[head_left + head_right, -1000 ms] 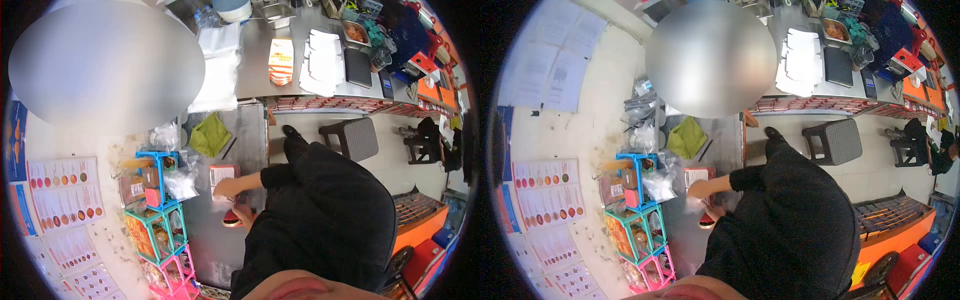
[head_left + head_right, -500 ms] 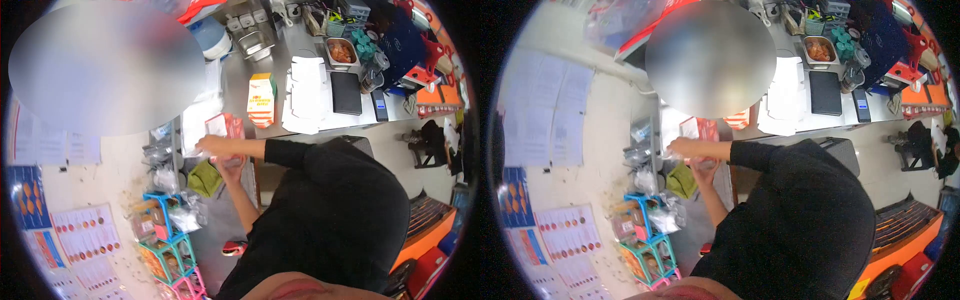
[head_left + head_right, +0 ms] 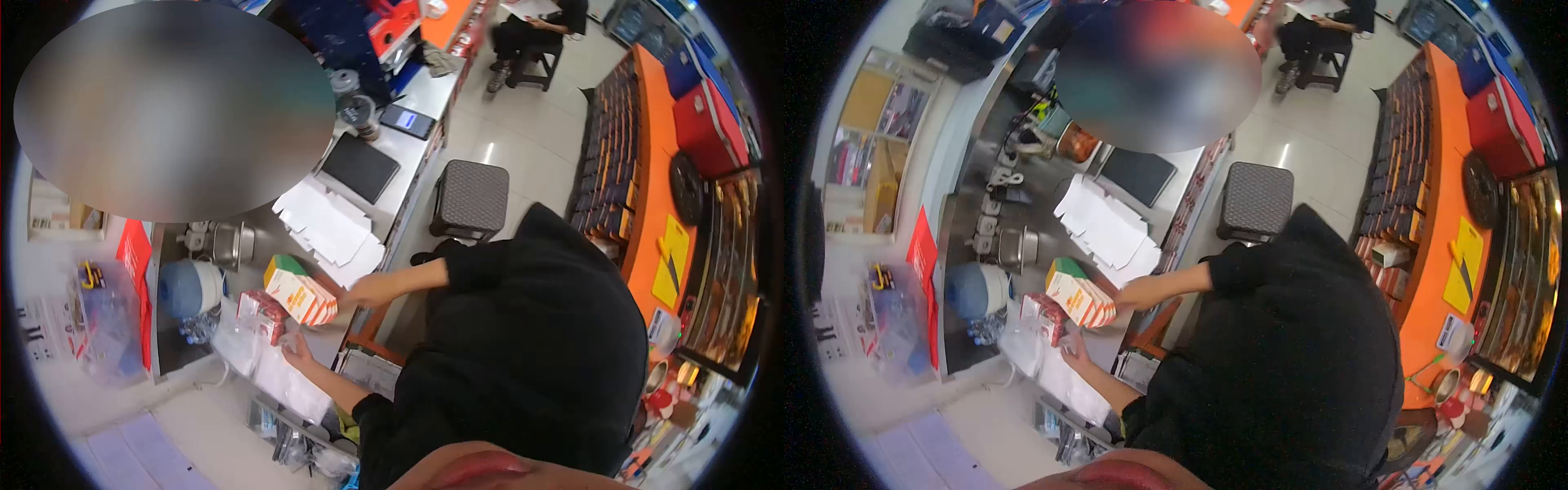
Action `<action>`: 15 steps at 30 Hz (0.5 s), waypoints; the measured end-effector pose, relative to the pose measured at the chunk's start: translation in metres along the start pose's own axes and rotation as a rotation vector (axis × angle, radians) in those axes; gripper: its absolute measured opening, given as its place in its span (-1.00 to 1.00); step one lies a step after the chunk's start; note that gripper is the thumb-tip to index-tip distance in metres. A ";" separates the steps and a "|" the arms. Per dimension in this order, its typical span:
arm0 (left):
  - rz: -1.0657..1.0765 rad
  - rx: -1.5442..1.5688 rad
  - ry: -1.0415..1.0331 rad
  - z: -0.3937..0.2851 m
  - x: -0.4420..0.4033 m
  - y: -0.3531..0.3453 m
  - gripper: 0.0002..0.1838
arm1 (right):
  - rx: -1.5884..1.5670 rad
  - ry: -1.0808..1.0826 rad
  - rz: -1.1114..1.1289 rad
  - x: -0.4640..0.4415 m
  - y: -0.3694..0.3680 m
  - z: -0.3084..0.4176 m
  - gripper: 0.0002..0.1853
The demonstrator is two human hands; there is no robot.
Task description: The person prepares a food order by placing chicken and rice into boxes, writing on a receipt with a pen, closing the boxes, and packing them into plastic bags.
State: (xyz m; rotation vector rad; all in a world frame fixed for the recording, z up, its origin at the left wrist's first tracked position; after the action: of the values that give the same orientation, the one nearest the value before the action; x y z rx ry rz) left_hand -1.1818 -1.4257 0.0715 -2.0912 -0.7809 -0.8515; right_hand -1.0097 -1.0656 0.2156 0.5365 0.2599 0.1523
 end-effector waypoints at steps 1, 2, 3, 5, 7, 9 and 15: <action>-0.083 0.058 0.003 0.009 0.002 0.015 -0.48 | 0.026 -0.002 -0.005 0.044 0.000 -0.034 -0.65; 0.015 0.006 -0.096 0.018 -0.003 0.035 -0.52 | 0.146 -0.063 0.003 0.099 0.006 -0.064 -0.65; 0.124 -0.043 -0.195 0.032 -0.003 0.057 -0.55 | 0.362 -0.297 0.143 0.161 0.007 -0.102 -0.65; 0.025 -0.107 -0.374 0.076 0.030 0.101 -0.67 | 0.592 -0.668 0.140 0.267 0.064 -0.082 -0.68; 0.007 -0.285 -0.381 0.143 0.079 0.128 -0.75 | 0.678 -1.001 0.053 0.384 0.054 -0.133 -0.60; 0.025 -0.548 -0.112 0.212 0.091 0.172 -0.82 | 0.619 -1.228 -0.171 0.468 0.079 -0.102 -0.51; 0.353 -0.988 0.394 0.396 0.198 0.201 -0.79 | 0.464 -1.593 -0.456 0.679 0.023 -0.117 -0.58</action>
State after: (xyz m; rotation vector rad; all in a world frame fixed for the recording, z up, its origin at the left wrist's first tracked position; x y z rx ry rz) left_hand -0.7902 -1.1687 -0.0595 -2.6038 0.3140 -1.5723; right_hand -0.3954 -0.8462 -0.0082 0.8868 -1.1644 -0.7967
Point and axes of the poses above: each hand's wrist, its own x-axis away from the middle knuckle, its own y-axis out of the back of the hand, z = x × y, the point moved 6 cm from there along -x, towards the middle knuckle, and after that the axes turned 15 degrees about -z, right-handed, at the moved point
